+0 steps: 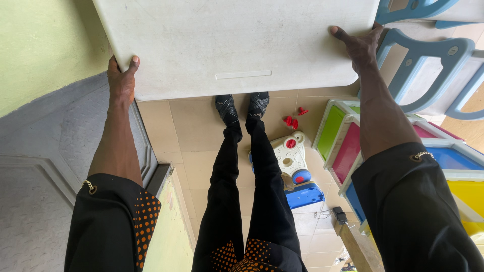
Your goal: The person assembles a small plastic children's desk by attaching the tabletop to the frame. They align the white tabletop with the light blue frame, then insert and tighten multiple white plastic fasteners by hand to secure the components together.
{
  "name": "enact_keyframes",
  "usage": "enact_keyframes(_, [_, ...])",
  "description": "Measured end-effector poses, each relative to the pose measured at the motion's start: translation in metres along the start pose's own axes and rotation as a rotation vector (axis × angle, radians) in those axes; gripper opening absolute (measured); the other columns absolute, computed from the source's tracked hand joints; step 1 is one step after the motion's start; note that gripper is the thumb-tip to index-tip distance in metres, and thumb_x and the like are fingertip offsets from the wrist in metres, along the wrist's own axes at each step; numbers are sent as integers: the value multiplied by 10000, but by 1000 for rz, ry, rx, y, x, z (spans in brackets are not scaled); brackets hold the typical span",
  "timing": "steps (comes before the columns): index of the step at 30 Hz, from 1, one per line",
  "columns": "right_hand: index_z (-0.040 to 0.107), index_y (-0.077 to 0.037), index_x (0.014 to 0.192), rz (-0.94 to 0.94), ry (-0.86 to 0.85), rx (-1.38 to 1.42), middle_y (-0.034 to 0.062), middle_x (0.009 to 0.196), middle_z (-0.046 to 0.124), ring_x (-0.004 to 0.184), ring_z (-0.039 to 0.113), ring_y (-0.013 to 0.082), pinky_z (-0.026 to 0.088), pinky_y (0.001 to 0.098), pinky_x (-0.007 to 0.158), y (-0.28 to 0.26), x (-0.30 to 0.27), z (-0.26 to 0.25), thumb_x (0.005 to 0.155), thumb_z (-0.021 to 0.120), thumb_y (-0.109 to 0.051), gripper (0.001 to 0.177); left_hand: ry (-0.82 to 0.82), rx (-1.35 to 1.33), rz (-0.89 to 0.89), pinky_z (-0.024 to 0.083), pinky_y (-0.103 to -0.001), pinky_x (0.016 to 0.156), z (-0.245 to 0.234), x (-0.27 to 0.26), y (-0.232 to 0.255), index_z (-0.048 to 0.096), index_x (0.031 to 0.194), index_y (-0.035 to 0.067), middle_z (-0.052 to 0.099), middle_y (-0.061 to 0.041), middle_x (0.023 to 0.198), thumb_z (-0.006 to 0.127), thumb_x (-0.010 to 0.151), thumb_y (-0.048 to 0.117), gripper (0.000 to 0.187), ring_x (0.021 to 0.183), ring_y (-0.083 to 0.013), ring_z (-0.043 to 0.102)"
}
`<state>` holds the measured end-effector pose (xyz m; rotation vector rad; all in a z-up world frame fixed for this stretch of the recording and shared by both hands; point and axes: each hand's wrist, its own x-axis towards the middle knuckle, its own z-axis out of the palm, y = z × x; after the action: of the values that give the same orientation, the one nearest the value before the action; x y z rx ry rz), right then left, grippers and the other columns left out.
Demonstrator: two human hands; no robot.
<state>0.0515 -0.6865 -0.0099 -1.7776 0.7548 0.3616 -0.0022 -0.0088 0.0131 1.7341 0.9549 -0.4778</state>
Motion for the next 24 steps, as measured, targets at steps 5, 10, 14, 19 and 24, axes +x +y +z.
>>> enact_keyframes(5, [129,54,1448,-24,11,62,276,1322,519,1242,671,382,614,413,1003,-4,-21,1,743,1071,-282,1224,-3,-25,58,296,-442,1263,1,-3,-5,458,1478,99,610,-81,1424,820,915,344,713,1417,-202,499])
enact_keyframes(10, [117,55,1449,-6,35,109,281,1308,521,1246,660,381,606,417,1014,1,-39,-9,732,1066,-261,1231,-27,-62,92,334,-429,1250,4,-10,-9,478,1464,102,608,-62,1400,838,913,324,694,1392,-191,507])
enact_keyframes(14, [153,71,1445,-15,73,81,284,1293,537,1242,658,386,597,421,1029,4,-42,-21,725,1080,-278,1224,-39,-67,112,355,-427,1236,13,-14,-6,523,1435,107,641,-57,1366,841,895,337,667,1368,-199,541])
enact_keyframes(19, [165,71,1422,-15,111,83,256,1266,531,1240,650,378,590,429,1032,1,-49,-44,727,1087,-260,1202,-18,-46,120,399,-416,1186,33,-19,-7,536,1414,124,657,-48,1317,843,873,352,662,1315,-189,565])
enact_keyframes(24, [194,73,1432,-41,145,88,243,1282,540,1251,654,362,580,425,1074,-13,-62,-76,760,1092,-236,1164,-58,-76,113,464,-413,1158,58,-24,-10,544,1398,102,678,-66,1268,849,869,366,665,1261,-200,609])
